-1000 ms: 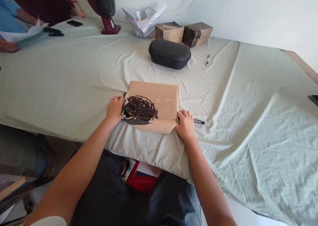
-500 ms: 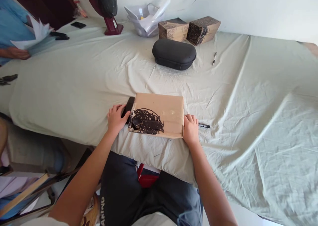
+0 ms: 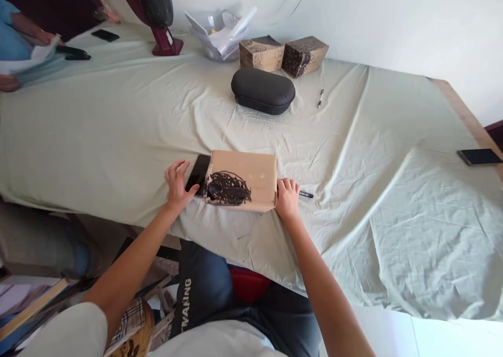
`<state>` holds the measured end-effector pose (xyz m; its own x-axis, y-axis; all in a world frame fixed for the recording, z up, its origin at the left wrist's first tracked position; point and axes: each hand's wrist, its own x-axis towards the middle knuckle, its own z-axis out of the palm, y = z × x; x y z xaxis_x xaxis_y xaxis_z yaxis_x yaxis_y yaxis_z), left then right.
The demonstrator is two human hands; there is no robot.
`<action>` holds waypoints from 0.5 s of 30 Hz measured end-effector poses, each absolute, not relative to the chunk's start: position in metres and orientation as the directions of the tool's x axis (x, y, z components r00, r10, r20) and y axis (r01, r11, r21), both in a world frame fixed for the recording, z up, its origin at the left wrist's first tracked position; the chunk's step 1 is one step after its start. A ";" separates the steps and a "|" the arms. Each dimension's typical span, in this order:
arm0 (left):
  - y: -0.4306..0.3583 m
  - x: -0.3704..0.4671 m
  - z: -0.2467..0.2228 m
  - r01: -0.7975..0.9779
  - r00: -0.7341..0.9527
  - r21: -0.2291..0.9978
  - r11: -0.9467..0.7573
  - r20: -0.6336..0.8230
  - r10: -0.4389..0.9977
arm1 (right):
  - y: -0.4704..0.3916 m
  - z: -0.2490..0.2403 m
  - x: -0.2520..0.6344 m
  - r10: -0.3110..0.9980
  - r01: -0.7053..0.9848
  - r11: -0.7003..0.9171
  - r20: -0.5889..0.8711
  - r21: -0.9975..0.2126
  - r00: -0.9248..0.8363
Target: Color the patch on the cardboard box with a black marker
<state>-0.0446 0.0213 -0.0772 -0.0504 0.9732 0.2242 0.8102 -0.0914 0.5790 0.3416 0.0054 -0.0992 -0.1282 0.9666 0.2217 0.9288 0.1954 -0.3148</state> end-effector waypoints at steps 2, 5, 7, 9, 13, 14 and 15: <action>0.013 -0.033 -0.064 0.633 0.081 0.706 -0.317 0.346 0.935 | 0.005 -0.095 0.337 0.962 0.914 0.155 0.269 -0.374 -0.052; 0.001 -0.005 -0.021 0.463 0.186 0.727 -0.507 0.479 0.858 | 0.005 -0.089 0.331 0.943 0.870 0.145 0.333 -0.471 0.023; -0.001 0.012 0.014 0.537 0.286 0.645 -0.544 0.468 0.837 | 0.003 -0.085 0.331 0.923 0.827 0.145 0.375 -0.543 0.085; 0.005 0.024 0.046 0.580 0.442 0.568 -0.584 0.383 0.811 | -0.006 -0.080 0.336 0.891 0.775 0.120 0.412 -0.621 0.192; 0.017 0.026 0.078 0.595 0.512 0.589 -0.547 0.247 0.822 | -0.049 -0.071 0.349 0.838 0.650 0.141 0.439 -0.746 0.323; 0.014 0.024 0.077 0.604 0.486 0.591 -0.535 0.259 0.835 | -0.064 -0.070 0.352 0.845 0.613 0.168 0.433 -0.772 0.314; 0.009 0.021 0.073 0.609 0.451 0.593 -0.526 0.286 0.845 | -0.078 -0.070 0.354 0.862 0.568 0.196 0.417 -0.799 0.289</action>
